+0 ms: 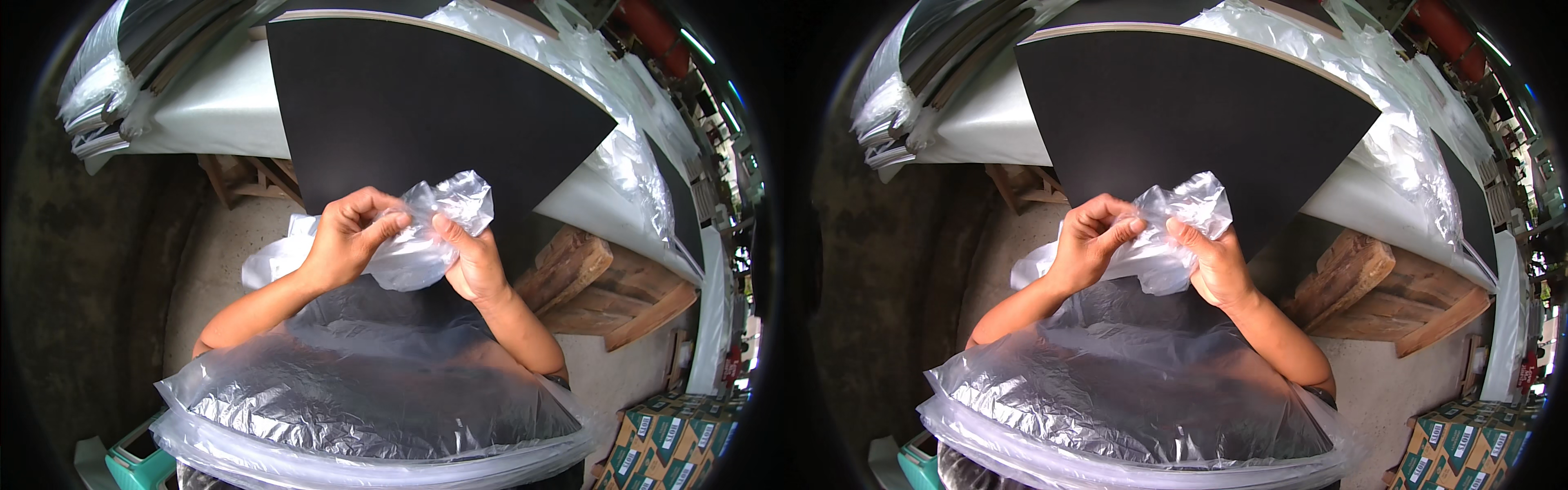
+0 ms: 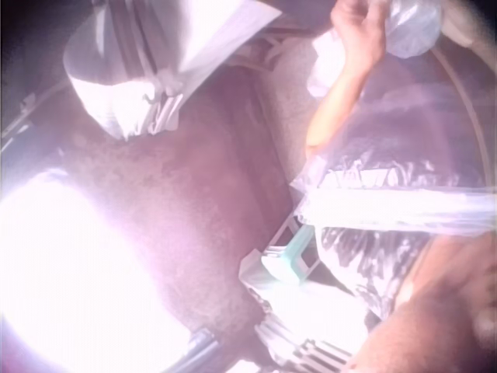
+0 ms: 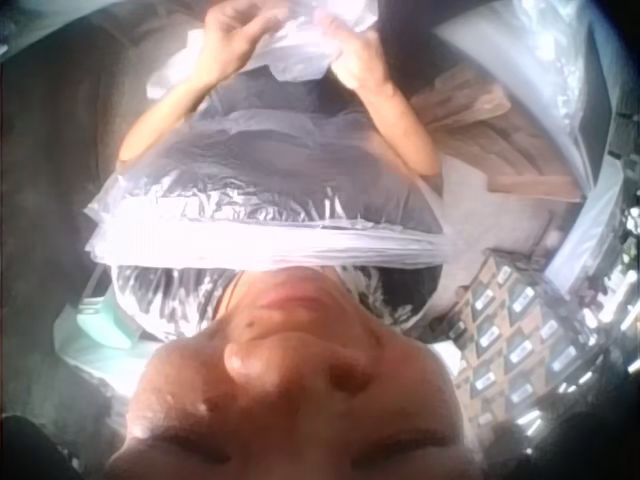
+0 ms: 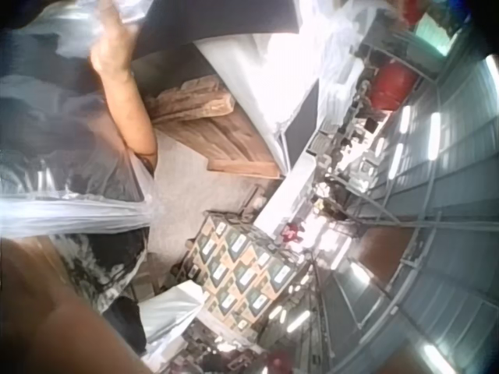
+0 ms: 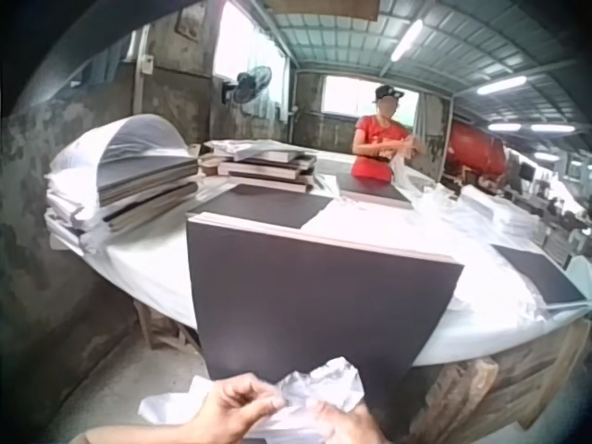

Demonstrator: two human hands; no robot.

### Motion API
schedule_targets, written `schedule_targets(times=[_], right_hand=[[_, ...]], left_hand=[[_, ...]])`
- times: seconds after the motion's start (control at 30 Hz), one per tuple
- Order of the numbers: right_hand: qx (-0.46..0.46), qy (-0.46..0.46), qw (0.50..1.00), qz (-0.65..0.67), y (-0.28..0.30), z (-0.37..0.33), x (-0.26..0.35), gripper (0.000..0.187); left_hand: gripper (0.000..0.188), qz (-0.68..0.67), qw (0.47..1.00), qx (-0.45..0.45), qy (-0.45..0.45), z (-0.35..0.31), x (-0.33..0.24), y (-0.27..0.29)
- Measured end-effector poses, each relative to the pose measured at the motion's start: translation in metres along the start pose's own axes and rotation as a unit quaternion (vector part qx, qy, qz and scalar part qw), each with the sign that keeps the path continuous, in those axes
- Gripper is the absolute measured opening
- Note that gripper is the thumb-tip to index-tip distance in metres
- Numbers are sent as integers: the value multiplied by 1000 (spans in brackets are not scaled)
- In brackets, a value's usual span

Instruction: The person takes black rectangular panels from a stack, places them inside thin plastic sheets, and folds the plastic over the edges by hand.

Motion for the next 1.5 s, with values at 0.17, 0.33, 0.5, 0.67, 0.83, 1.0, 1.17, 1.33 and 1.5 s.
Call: schedule_targets(times=[0.17,0.33,0.5,0.67,0.83,1.0,1.17,1.33,1.5], right_hand=[[-12,33,999,-14,-2,-1,1,24],[-12,10,1000,-12,-4,-2,3,25],[-4,45,999,11,-5,-3,5,21],[41,129,986,-94,-5,-11,21,17],[-14,152,985,-81,-15,-8,15,16],[21,103,994,-31,-10,-8,10,17],[19,17,999,41,-10,-11,12,15],[231,-3,968,95,1,1,25,14],[-20,72,996,-42,-19,-10,35,39]], left_hand=[[11,46,995,-82,-46,3,-10,-7],[20,109,992,-35,-53,-1,-5,1],[27,147,983,-49,-95,5,-5,2],[27,79,994,-23,-70,10,3,12],[21,68,991,55,-100,2,-20,-11],[18,104,993,27,-56,1,-6,1],[19,239,955,4,-173,15,-20,2],[22,235,949,76,-195,16,-39,-5],[25,235,955,2,-182,19,-34,9]])
Point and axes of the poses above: each hand's wrist, its own z-axis towards the middle knuckle, its own y-axis out of the back of the hand, x = y × z, the point moved 3 cm from there along z, towards the middle knuckle, and after that the axes turned 9 degrees about z, right-handed, at the moved point
